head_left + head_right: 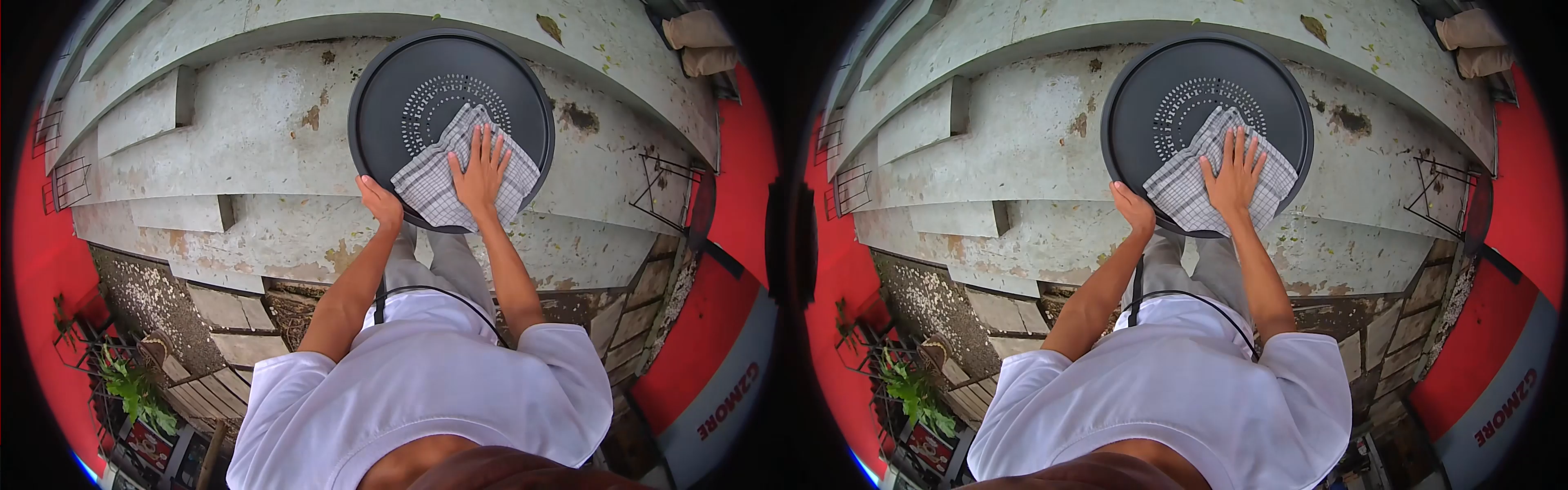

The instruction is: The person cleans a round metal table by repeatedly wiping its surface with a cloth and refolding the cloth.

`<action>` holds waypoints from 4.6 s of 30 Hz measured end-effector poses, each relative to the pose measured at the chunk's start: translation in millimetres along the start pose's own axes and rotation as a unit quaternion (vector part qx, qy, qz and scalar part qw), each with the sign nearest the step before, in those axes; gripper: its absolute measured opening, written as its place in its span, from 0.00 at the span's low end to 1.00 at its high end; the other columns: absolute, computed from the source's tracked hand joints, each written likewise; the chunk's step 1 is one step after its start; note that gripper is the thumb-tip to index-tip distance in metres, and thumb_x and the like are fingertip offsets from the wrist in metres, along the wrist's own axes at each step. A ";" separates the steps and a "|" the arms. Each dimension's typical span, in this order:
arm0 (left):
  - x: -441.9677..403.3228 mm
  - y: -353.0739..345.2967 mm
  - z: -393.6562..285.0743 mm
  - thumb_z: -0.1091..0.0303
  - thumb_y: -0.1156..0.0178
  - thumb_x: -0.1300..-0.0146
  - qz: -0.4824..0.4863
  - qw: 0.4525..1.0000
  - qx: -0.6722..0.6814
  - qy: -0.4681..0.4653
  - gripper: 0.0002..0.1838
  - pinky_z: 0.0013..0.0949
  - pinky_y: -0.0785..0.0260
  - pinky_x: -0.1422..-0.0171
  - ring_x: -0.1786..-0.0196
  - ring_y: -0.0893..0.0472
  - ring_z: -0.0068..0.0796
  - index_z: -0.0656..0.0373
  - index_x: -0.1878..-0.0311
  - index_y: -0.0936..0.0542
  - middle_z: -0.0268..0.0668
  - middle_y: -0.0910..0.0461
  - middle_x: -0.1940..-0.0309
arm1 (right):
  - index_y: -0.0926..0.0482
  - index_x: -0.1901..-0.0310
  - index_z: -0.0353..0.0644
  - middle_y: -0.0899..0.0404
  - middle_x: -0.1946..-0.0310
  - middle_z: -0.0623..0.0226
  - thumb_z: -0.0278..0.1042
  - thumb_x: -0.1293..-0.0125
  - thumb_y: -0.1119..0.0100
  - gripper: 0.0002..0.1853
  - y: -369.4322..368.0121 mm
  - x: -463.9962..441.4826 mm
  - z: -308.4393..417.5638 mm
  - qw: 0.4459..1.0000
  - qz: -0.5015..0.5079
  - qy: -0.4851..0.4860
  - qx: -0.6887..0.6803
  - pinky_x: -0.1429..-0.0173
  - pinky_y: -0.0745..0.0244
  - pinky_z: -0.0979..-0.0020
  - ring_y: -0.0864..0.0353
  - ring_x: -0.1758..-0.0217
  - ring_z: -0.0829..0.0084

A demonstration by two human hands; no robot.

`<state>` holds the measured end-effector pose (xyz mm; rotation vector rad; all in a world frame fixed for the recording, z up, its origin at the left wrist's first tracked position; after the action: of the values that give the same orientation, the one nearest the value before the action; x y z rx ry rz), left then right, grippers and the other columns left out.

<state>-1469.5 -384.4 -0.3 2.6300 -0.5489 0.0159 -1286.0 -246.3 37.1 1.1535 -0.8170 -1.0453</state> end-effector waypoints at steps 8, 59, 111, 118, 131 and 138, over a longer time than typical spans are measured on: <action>-0.8 -1.4 4.2 0.54 0.64 0.15 -0.002 1.000 -0.003 -0.021 0.23 0.54 0.40 0.59 0.68 0.32 0.59 0.67 0.53 0.31 0.60 0.29 0.70 | 0.42 0.19 0.42 0.50 0.16 0.59 0.61 0.26 0.47 0.43 -12.4 27.8 46.5 0.982 0.088 0.157 -0.051 0.15 0.66 0.39 0.57 0.14 0.43; 2.9 2.2 -7.6 0.56 0.64 0.16 0.017 0.999 0.018 0.039 0.23 0.47 0.36 0.52 0.64 0.34 0.47 0.69 0.58 0.32 0.52 0.32 0.69 | 0.43 0.20 0.40 0.51 0.16 0.59 0.65 0.32 0.40 0.49 -7.1 -18.8 43.3 0.999 0.005 -0.009 -0.032 0.17 0.72 0.34 0.58 0.14 0.43; -2.0 -2.5 -6.6 0.54 0.63 0.15 0.003 1.000 0.006 -0.008 0.23 0.47 0.38 0.59 0.69 0.35 0.44 0.67 0.58 0.33 0.48 0.34 0.73 | 0.44 0.19 0.42 0.50 0.16 0.56 0.48 0.19 0.60 0.32 -14.6 -183.1 -59.6 0.983 -0.178 -0.055 -0.008 0.15 0.67 0.40 0.58 0.13 0.46; -0.9 -0.9 -4.8 0.54 0.63 0.15 -0.011 1.000 0.013 -0.014 0.23 0.48 0.38 0.59 0.69 0.35 0.46 0.67 0.58 0.32 0.51 0.33 0.73 | 0.38 0.21 0.43 0.47 0.17 0.60 0.47 0.20 0.54 0.31 -24.8 -195.0 82.2 0.987 -0.115 0.109 0.002 0.16 0.58 0.40 0.54 0.14 0.45; 2.9 -5.6 -6.4 0.55 0.63 0.15 -0.005 0.999 0.033 -0.017 0.24 0.46 0.36 0.55 0.66 0.33 0.45 0.69 0.57 0.32 0.51 0.30 0.70 | 0.32 0.26 0.47 0.34 0.26 0.63 0.44 0.24 0.46 0.28 -15.6 -235.5 46.0 0.980 -0.137 0.144 0.017 0.17 0.54 0.41 0.45 0.18 0.52; 3.9 -5.6 -2.1 0.54 0.64 0.15 0.025 0.999 0.023 0.034 0.24 0.43 0.34 0.43 0.57 0.28 0.45 0.69 0.55 0.30 0.50 0.26 0.61 | 0.44 0.21 0.36 0.41 0.21 0.54 0.45 0.20 0.55 0.33 21.7 -75.8 -134.3 0.975 -0.072 -0.197 0.079 0.16 0.57 0.42 0.45 0.18 0.45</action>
<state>-1463.5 -380.3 -0.4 2.6487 -0.5974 0.1344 -1182.3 -130.5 27.4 1.1673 -1.1572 -1.3756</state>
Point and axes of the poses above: each hand's wrist, its own x-axis away from the middle knuckle, its own y-axis out of the back of the hand, z = x × y, the point moved 5 cm from there along -x, towards the middle knuckle
